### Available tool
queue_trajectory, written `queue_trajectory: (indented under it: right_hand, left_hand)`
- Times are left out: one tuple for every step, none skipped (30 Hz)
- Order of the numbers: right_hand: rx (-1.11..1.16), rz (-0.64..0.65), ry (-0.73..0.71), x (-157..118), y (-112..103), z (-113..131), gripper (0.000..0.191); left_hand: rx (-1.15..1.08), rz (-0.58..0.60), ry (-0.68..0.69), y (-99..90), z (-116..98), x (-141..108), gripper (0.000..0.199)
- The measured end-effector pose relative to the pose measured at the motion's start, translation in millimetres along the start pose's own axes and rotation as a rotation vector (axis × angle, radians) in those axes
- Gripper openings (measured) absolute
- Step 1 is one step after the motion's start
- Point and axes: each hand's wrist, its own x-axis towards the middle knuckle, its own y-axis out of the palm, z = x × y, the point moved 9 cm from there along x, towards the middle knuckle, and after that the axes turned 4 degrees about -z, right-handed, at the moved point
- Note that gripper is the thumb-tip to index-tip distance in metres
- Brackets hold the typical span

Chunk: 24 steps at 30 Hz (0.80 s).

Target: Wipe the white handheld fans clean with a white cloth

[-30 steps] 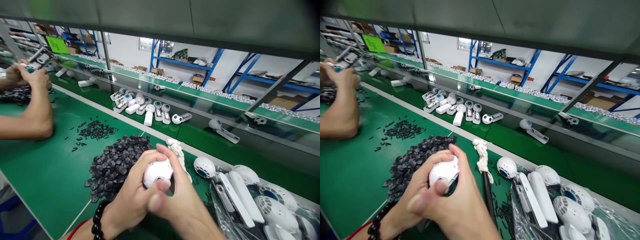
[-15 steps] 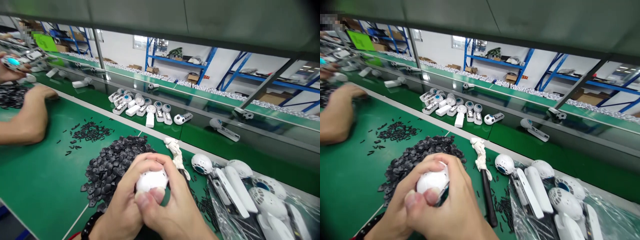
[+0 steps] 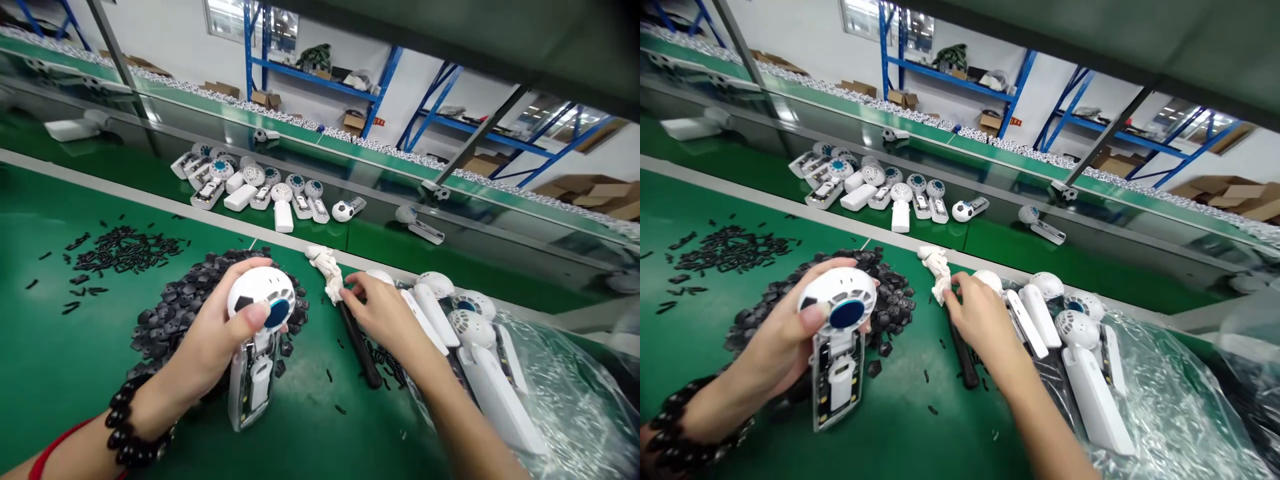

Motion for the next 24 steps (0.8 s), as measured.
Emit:
queue_trajectory:
  right_hand:
    - [-0.011,-0.006,-0.025,1.7,6.4,11.5,0.027]
    - [-0.016,0.004,-0.057,3.3,13.1,24.2,0.026]
    - [-0.016,0.025,-0.097,4.9,19.9,37.2,0.025]
    - [-0.014,0.054,-0.136,6.2,27.0,49.0,0.023]
    - [-0.010,0.084,-0.168,7.5,34.0,58.8,0.019]
    - [-0.002,0.109,-0.190,9.1,40.4,65.8,0.017]
    - [0.011,0.126,-0.204,10.9,45.9,70.2,0.015]
    - [0.030,0.135,-0.213,13.0,50.1,72.4,0.012]
    - [0.055,0.139,-0.222,15.1,52.9,73.2,0.009]
    - [0.086,0.139,-0.233,16.9,53.6,73.0,0.007]
    - [0.120,0.135,-0.240,18.2,51.9,71.9,0.007]
    - [0.156,0.124,-0.242,19.0,47.3,70.2,0.009]
    - [0.189,0.107,-0.234,19.1,40.3,68.1,0.011]
    - [0.238,0.063,-0.223,18.3,29.2,66.5,0.012]
    - [0.309,-0.016,-0.224,16.1,13.8,66.6,0.013]
    - [0.387,-0.123,-0.247,11.8,-4.2,68.7,0.015]
    - [0.491,-0.268,-0.303,4.3,-25.2,72.7,0.014]
    - [0.568,-0.413,-0.396,-6.7,-44.1,79.1,0.012]
    - [0.613,-0.529,-0.505,-19.1,-57.9,86.8,0.012]
    - [0.640,-0.614,-0.608,-31.0,-66.4,94.0,0.015]
    - [0.639,-0.656,-0.695,-40.4,-69.3,101.1,0.019]
    - [0.631,-0.665,-0.766,-47.0,-68.7,107.1,0.021]
    - [0.622,-0.662,-0.820,-51.8,-67.0,111.3,0.022]
    - [0.609,-0.658,-0.859,-55.3,-65.3,113.8,0.021]
  left_hand:
    - [-0.018,0.019,0.007,0.6,-2.4,4.4,0.068]
    - [-0.035,0.030,0.009,0.8,-4.3,8.1,0.063]
    - [-0.050,0.032,-0.001,0.6,-5.1,11.1,0.059]
    - [-0.061,0.029,-0.018,0.6,-4.8,13.2,0.055]
    - [-0.069,0.031,-0.042,1.6,-3.5,14.4,0.054]
    - [-0.076,0.034,-0.072,3.2,-1.1,14.8,0.054]
    - [-0.081,0.036,-0.102,5.1,1.8,14.6,0.055]
    - [-0.082,0.043,-0.127,7.3,4.9,14.1,0.056]
    - [-0.081,0.054,-0.142,9.6,7.4,13.5,0.056]
    - [-0.079,0.069,-0.150,12.0,9.4,13.0,0.056]
    - [-0.076,0.088,-0.160,14.3,11.7,12.7,0.055]
    - [-0.073,0.109,-0.172,16.5,14.0,12.7,0.053]
    - [-0.075,0.131,-0.188,18.6,16.2,13.0,0.052]
    - [-0.077,0.151,-0.206,20.6,18.2,13.5,0.051]
    - [-0.078,0.169,-0.225,22.6,20.1,14.2,0.049]
    - [-0.083,0.188,-0.244,25.1,21.6,14.9,0.047]
    - [-0.096,0.209,-0.256,28.2,21.9,15.8,0.045]
    - [-0.114,0.237,-0.261,32.2,21.4,16.4,0.043]
    - [-0.132,0.265,-0.259,36.3,20.0,17.0,0.040]
    - [-0.144,0.282,-0.247,39.2,17.5,17.8,0.038]
    - [-0.146,0.287,-0.219,40.7,13.7,19.0,0.037]
    - [-0.134,0.287,-0.184,41.1,9.3,20.2,0.035]
    - [-0.108,0.285,-0.149,40.9,4.8,21.0,0.034]
    - [-0.079,0.285,-0.119,40.5,0.6,21.3,0.033]
